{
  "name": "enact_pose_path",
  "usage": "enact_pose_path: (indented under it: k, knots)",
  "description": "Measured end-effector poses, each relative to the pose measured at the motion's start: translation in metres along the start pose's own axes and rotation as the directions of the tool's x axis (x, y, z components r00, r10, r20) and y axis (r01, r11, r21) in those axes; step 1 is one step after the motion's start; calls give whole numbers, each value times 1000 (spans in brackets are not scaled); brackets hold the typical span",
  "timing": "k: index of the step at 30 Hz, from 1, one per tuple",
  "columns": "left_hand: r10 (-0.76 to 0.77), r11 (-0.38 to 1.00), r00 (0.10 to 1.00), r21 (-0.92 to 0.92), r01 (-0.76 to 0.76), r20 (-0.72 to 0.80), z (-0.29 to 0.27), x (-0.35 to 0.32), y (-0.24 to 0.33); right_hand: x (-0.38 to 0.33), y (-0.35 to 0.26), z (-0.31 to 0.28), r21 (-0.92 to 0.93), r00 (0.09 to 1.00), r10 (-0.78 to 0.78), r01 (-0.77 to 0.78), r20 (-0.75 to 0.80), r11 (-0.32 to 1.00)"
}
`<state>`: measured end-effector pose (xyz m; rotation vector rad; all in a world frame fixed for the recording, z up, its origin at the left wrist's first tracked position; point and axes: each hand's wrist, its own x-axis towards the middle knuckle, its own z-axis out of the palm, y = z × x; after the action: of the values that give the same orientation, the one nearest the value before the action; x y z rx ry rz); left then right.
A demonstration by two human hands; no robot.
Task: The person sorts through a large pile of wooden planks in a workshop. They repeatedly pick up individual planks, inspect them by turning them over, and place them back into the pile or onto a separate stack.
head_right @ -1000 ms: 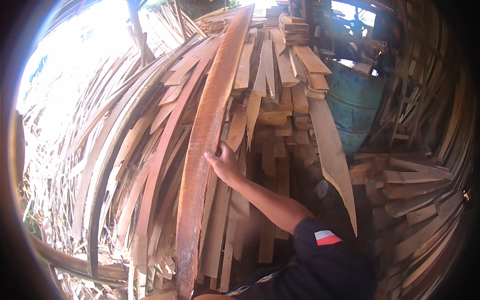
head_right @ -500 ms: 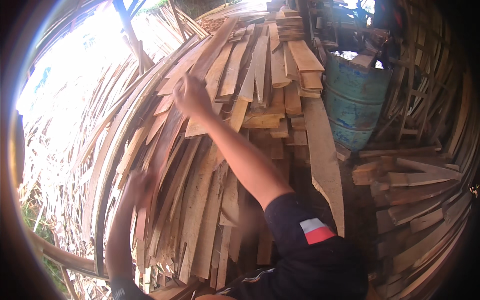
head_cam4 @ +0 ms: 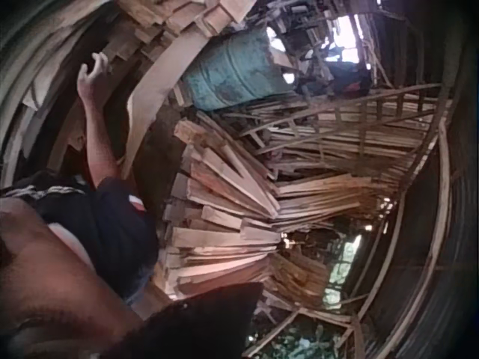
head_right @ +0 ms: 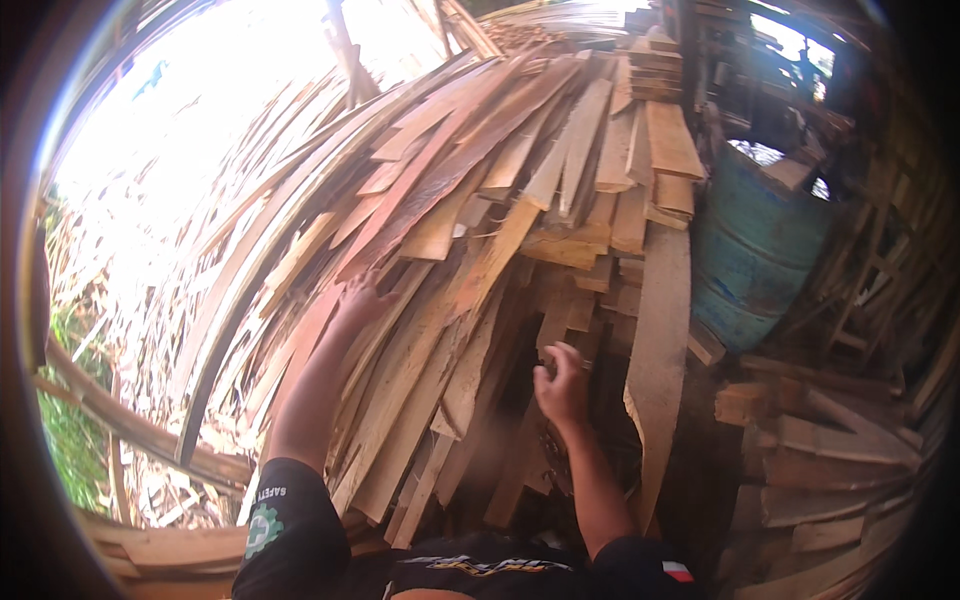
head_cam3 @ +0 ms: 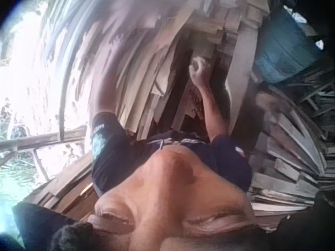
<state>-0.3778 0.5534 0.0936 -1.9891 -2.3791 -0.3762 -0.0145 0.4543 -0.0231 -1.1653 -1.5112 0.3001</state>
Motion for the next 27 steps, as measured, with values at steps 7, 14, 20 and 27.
enact_pose_path:
  k: [7, 14, 20, 27]
  knots:
    - [236, 930, 955, -245, -275, -177, 47, -77, 1, -47, 63, -62, -401, 995, 92, -99, -37, 911]
    - [228, 775, 973, -602, -191, -15, 108, -196, -43, -81, 65, -86, -586, 966, 253, -170, 62, 793]
    - [-13, 624, 1000, -781, 23, 20, 123, -257, -97, -66, 68, -62, -591, 970, 187, -59, 157, 805]
    - [-261, 317, 963, -948, 21, -66, 39, -282, -202, -76, 3, 80, -398, 813, 97, 173, 574, 901]
